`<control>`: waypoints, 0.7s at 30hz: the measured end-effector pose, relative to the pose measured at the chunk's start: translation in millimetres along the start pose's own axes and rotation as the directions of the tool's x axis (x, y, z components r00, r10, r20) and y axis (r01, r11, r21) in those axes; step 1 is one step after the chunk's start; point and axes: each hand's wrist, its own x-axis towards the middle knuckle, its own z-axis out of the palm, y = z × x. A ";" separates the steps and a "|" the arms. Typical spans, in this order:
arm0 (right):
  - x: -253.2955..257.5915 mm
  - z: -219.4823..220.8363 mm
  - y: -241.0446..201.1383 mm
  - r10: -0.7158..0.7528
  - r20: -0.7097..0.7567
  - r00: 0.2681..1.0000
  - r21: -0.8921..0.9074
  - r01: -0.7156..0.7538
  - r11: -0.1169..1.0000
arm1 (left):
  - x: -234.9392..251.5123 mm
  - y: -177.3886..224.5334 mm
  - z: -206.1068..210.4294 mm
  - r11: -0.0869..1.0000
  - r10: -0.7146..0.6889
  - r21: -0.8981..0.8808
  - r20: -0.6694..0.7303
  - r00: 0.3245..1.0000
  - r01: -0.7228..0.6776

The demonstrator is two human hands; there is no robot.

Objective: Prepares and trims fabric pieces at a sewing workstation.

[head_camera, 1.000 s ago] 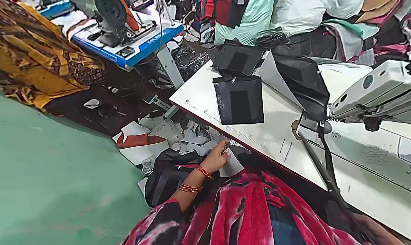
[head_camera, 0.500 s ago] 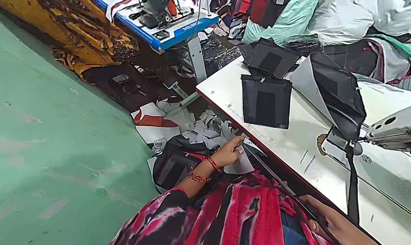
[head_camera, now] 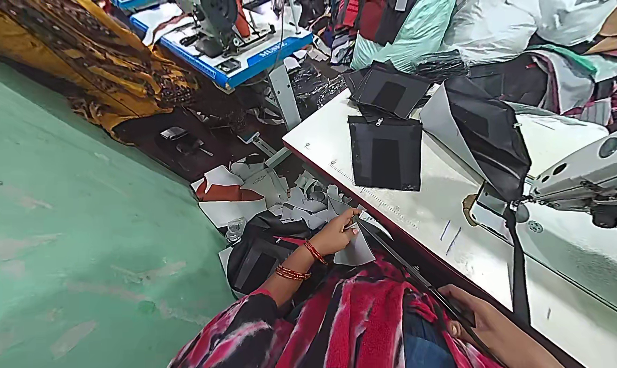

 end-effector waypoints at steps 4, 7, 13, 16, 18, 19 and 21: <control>-0.8 1.0 -5.6 0.050 0.019 0.999 -0.008 -0.050 0.999 | -3.1 -3.6 1.4 1.000 -0.009 0.004 -0.024 1.000 0.009; -2.3 -0.3 -8.9 0.038 0.043 0.998 -0.016 -0.037 0.999 | -1.9 -10.3 5.8 0.999 0.042 0.019 -0.082 0.996 -0.041; 1.0 4.4 -6.7 0.000 0.049 0.999 0.016 -0.001 1.000 | 0.8 -22.7 6.3 0.998 0.051 -0.036 -0.116 0.992 -0.056; -0.9 6.4 -8.4 0.028 0.051 0.998 0.042 -0.030 0.999 | 2.3 -24.9 6.2 0.995 0.072 -0.053 -0.115 0.991 -0.079; -2.6 7.4 -9.0 0.039 0.058 0.998 0.050 -0.042 0.998 | 3.0 -26.3 6.4 0.995 0.082 -0.045 -0.119 0.989 -0.088; -3.3 7.8 -8.9 0.042 0.059 0.997 0.047 -0.045 0.998 | 3.8 -26.6 6.5 0.995 0.089 -0.039 -0.116 0.989 -0.094; -6.5 9.0 -7.5 0.051 0.051 0.997 0.037 -0.053 0.998 | 5.4 -28.0 5.0 0.993 0.109 -0.028 -0.092 0.990 -0.112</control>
